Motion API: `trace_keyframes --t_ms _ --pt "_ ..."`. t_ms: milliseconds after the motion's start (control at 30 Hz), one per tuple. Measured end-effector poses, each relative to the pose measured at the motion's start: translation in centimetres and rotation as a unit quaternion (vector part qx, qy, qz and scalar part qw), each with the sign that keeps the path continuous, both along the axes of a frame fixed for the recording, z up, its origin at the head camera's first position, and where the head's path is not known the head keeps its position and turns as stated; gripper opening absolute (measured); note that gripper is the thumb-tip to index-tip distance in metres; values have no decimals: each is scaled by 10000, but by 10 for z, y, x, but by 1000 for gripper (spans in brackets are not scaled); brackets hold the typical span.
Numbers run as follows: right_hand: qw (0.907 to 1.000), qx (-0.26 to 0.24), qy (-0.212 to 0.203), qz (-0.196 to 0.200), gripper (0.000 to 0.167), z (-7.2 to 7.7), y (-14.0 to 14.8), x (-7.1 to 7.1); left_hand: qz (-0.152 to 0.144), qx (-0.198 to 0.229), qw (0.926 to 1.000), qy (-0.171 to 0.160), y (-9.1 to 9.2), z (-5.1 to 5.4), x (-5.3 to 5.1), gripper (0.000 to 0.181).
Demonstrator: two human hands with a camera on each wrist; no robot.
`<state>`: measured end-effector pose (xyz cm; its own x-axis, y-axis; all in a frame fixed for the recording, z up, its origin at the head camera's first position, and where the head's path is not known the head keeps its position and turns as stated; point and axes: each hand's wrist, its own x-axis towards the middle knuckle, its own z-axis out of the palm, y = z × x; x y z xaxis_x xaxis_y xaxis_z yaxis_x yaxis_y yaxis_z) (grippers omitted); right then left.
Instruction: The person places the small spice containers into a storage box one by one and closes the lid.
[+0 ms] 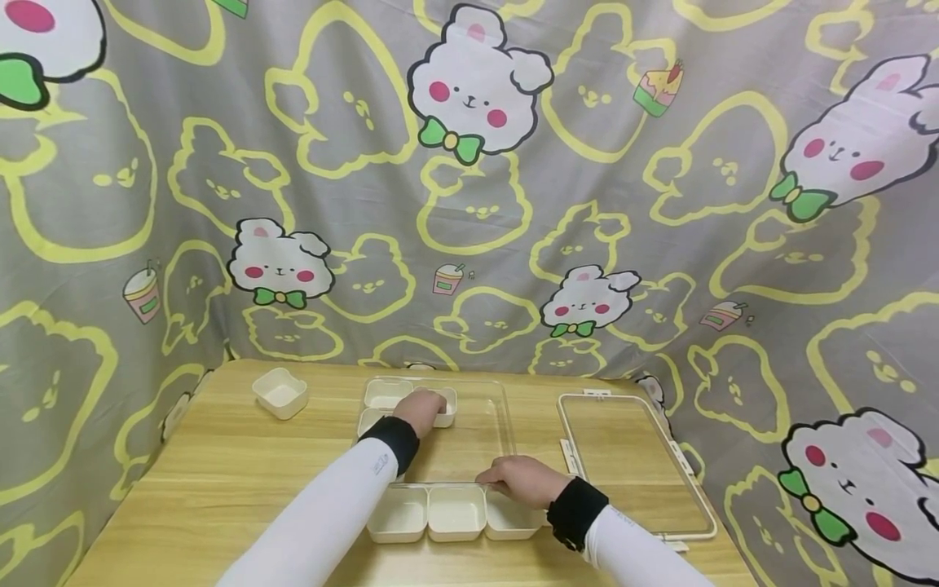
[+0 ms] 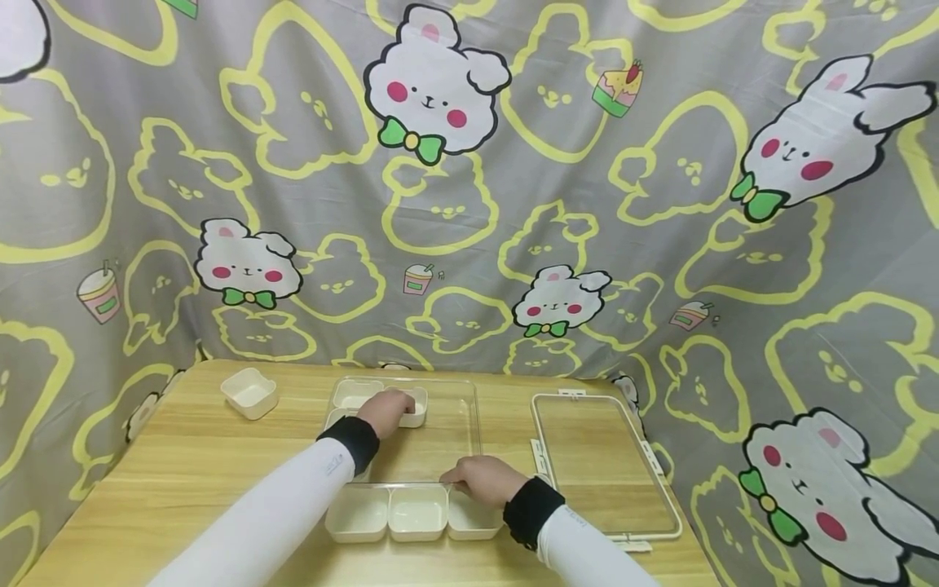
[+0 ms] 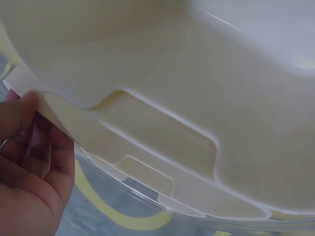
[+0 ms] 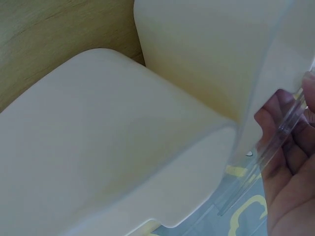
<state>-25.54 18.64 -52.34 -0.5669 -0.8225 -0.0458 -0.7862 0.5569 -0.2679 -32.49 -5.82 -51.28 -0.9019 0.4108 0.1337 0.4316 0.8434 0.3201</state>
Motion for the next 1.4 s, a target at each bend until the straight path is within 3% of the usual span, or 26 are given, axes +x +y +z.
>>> trace_keyframes --t_ms 67,100,133,300,333,633,867,1100,1400 --pt "10000 29 -33 -23 22 0 0 0 10 12 10000 -25 0 -6 -7 21" --pt "10000 24 -33 -26 22 0 0 0 -44 44 9999 124 -1 -17 -14 22" --pt "10000 14 -15 -11 23 0 0 0 -48 49 9998 185 -1 -20 -18 22" --pt "9999 -49 90 51 22 -2 1 0 119 81 9996 240 1 -26 -25 21" --pt "10000 -29 85 32 22 -3 1 0 192 65 9997 102 2 -17 -20 20" --pt "9999 73 16 -126 23 -5 -1 -2 301 14 9994 150 2 -1 -4 23" --pt "9998 66 -38 -164 23 -3 -1 0 257 245 9993 -104 3 1 -5 25" --pt "9999 58 31 -103 22 -7 0 -3 -76 165 9998 61 0 -2 -10 30" --pt "9999 82 -8 -147 22 -8 0 -4 -315 25 9994 110 -19 22 -3 24"
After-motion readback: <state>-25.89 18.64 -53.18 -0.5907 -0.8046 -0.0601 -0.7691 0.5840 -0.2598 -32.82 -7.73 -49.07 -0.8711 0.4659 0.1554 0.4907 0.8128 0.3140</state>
